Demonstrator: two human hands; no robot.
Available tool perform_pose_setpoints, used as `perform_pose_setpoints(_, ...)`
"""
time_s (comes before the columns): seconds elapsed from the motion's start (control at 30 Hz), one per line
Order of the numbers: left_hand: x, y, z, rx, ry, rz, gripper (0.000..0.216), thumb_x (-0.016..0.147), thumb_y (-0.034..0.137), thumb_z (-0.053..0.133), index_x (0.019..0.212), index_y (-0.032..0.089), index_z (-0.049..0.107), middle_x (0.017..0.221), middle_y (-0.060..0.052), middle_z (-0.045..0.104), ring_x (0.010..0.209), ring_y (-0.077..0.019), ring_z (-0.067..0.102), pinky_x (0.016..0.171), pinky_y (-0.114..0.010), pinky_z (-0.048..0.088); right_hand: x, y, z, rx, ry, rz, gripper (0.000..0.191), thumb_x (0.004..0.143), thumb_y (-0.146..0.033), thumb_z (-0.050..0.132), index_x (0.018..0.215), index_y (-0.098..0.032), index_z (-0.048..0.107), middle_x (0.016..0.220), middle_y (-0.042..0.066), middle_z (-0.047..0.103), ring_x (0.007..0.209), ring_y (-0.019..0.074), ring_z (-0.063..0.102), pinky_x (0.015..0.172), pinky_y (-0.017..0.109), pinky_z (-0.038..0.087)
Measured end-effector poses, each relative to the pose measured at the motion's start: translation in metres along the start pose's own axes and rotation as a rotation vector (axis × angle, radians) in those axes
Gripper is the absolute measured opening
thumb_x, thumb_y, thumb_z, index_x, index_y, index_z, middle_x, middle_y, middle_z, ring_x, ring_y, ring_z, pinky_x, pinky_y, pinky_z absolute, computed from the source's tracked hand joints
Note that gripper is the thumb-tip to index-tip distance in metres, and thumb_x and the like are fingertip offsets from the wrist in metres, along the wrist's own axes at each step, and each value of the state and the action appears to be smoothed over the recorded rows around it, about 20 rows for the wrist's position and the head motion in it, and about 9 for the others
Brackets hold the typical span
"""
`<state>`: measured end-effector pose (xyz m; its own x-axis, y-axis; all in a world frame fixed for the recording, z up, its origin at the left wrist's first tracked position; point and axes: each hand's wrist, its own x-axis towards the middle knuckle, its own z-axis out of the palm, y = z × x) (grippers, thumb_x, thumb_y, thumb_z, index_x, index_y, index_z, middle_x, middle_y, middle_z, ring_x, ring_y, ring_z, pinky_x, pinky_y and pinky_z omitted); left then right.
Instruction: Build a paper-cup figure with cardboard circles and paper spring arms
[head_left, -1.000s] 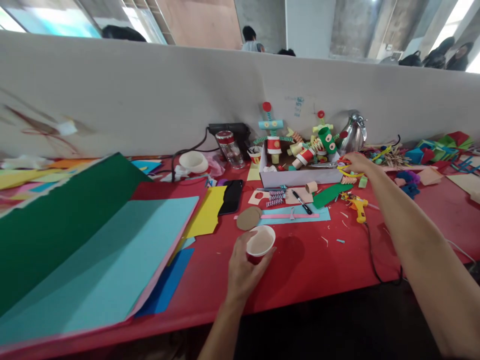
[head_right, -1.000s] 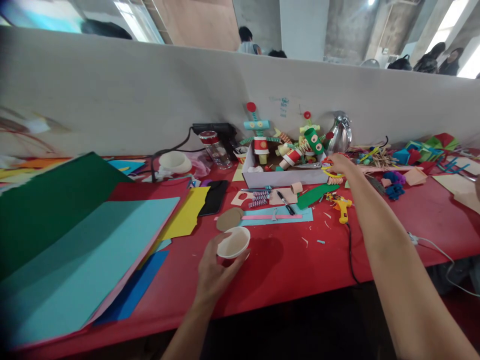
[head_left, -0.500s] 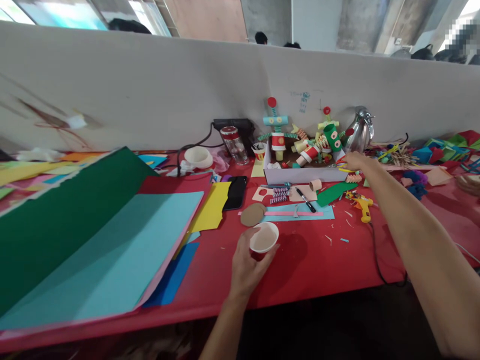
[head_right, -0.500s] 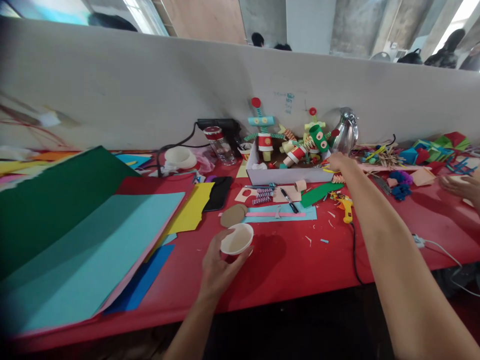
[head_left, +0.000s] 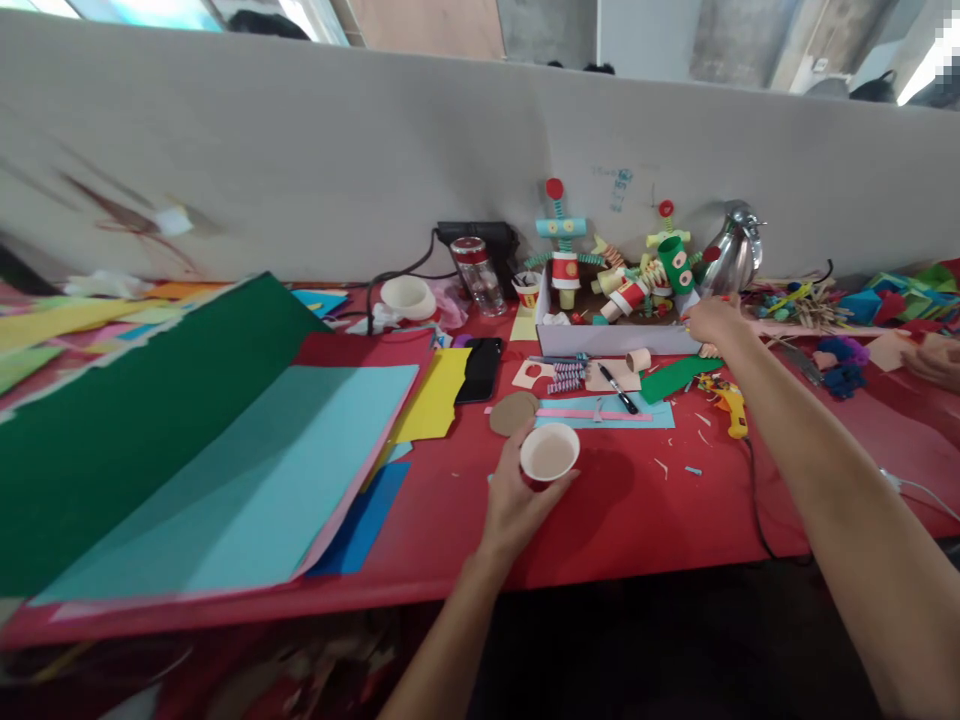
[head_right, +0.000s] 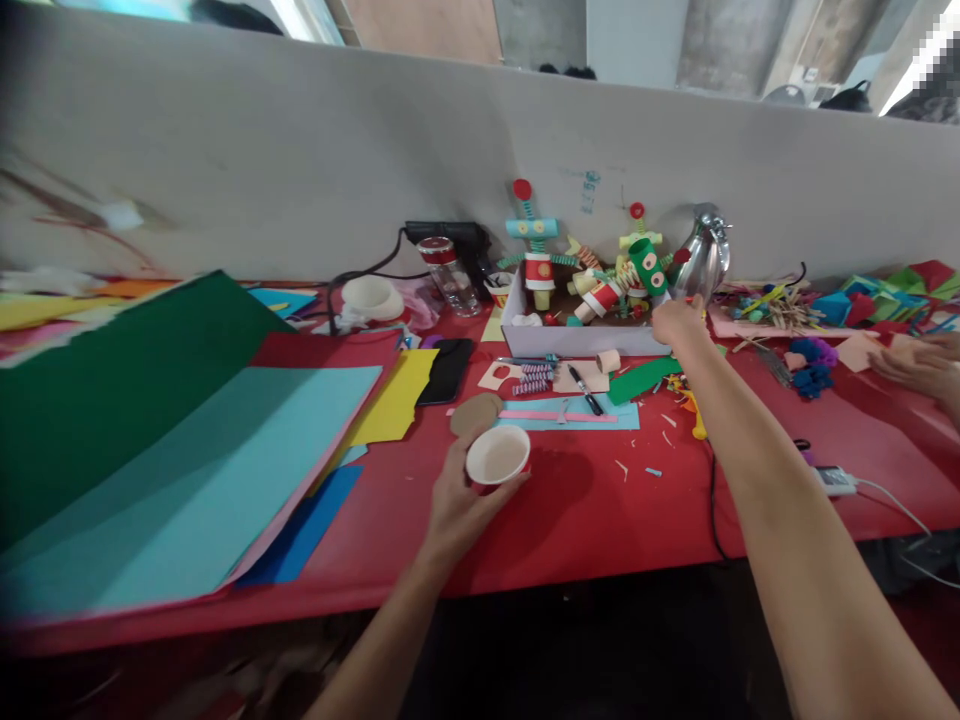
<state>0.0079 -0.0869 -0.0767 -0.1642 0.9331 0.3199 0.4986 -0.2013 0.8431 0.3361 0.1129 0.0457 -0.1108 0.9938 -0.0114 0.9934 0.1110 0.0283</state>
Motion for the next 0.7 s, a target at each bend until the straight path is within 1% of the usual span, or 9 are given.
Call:
perform_pose_setpoints(0.07,0.006,0.008,0.008,-0.033,-0.043,-0.031,0.071,0.064,0.04,0.082,0.128,0.023,0.056,0.13,-0.013,0.064,0.123,-0.0314,0.061,0.102,-0.048,0.05,-0.016,-0.024,-0.003,0.021,0.088,0.032,0.038,0.092,-0.025,0.049,0.123,-0.015,0.069,0.131,0.023,0.063,0.13,0.0455,0.048,0.108,0.07,0.025)
perform_pose_setpoints(0.13,0.012,0.015,0.016,-0.059,-0.071,-0.047,0.07,0.064,0.039,0.082,0.127,0.023,0.056,0.13,-0.013,0.064,0.124,-0.0316,0.06,0.104,-0.049,0.049,-0.042,-0.053,0.001,0.279,0.205,-0.045,0.038,0.095,-0.029,0.047,0.125,-0.018,0.068,0.13,0.017,0.066,0.123,0.0368,0.057,0.106,0.057,0.04)
perform_pose_setpoints(0.2,0.018,0.019,0.025,-0.093,-0.081,-0.043,0.072,0.064,0.037,0.083,0.129,0.023,0.054,0.13,-0.012,0.064,0.122,-0.0306,0.061,0.104,-0.048,0.048,-0.073,-0.084,0.015,0.623,0.149,-0.173,0.037,0.097,-0.036,0.047,0.124,-0.023,0.068,0.124,0.011,0.07,0.113,0.0286,0.064,0.1,0.047,0.05)
perform_pose_setpoints(0.27,0.021,0.02,0.034,-0.114,-0.113,-0.012,0.074,0.066,0.038,0.083,0.131,0.022,0.051,0.13,-0.013,0.063,0.12,-0.03,0.062,0.103,-0.048,0.048,-0.105,-0.111,0.036,0.91,0.057,-0.287,0.042,0.094,-0.045,0.053,0.129,-0.026,0.064,0.13,0.01,0.068,0.116,0.0273,0.065,0.094,0.044,0.055)
perform_pose_setpoints(0.33,0.02,0.019,0.04,-0.113,-0.183,0.039,0.073,0.07,0.039,0.08,0.134,0.021,0.049,0.132,-0.015,0.062,0.12,-0.0307,0.061,0.102,-0.049,0.048,-0.129,-0.129,0.058,1.02,0.017,-0.386,0.062,0.083,-0.049,0.069,0.14,-0.029,0.056,0.146,0.01,0.056,0.13,0.0299,0.056,0.103,0.048,0.051)
perform_pose_setpoints(0.4,0.017,0.017,0.041,-0.092,-0.26,0.091,0.071,0.075,0.038,0.075,0.138,0.02,0.047,0.136,-0.017,0.059,0.125,-0.0321,0.058,0.104,-0.05,0.047,-0.144,-0.138,0.076,1.037,0.004,-0.389,0.075,0.074,-0.049,0.077,0.142,-0.029,0.053,0.147,0.01,0.055,0.136,0.0331,0.052,0.111,0.053,0.044)
perform_pose_setpoints(0.5,0.018,0.011,0.028,-0.089,-0.325,0.127,0.084,0.074,0.038,0.076,0.147,0.022,0.038,0.14,-0.017,0.057,0.13,-0.032,0.055,0.106,-0.049,0.047,-0.148,-0.141,0.091,1.053,0.013,-0.333,0.08,0.07,-0.049,0.081,0.142,-0.028,0.053,0.145,0.012,0.057,0.135,0.036,0.052,0.113,0.058,0.041)
perform_pose_setpoints(0.57,0.026,0.003,0.011,-0.096,-0.309,0.119,0.095,0.071,0.039,0.08,0.152,0.024,0.032,0.14,-0.016,0.058,0.127,-0.0313,0.058,0.103,-0.048,0.049,-0.146,-0.142,0.096,1.074,0.047,-0.29,0.079,0.07,-0.048,0.081,0.141,-0.028,0.053,0.144,0.012,0.057,0.134,0.0364,0.053,0.112,0.06,0.041)
perform_pose_setpoints(0.7,0.06,-0.021,-0.022,0.169,-0.168,0.097,0.081,0.068,0.037,0.082,0.141,0.025,0.051,0.136,-0.015,0.062,0.128,-0.0355,0.056,0.106,-0.052,0.045,-0.144,-0.148,0.103,1.075,0.114,-0.242,0.079,0.07,-0.045,0.081,0.141,-0.028,0.05,0.145,0.013,0.056,0.135,0.0365,0.052,0.111,0.061,0.04)
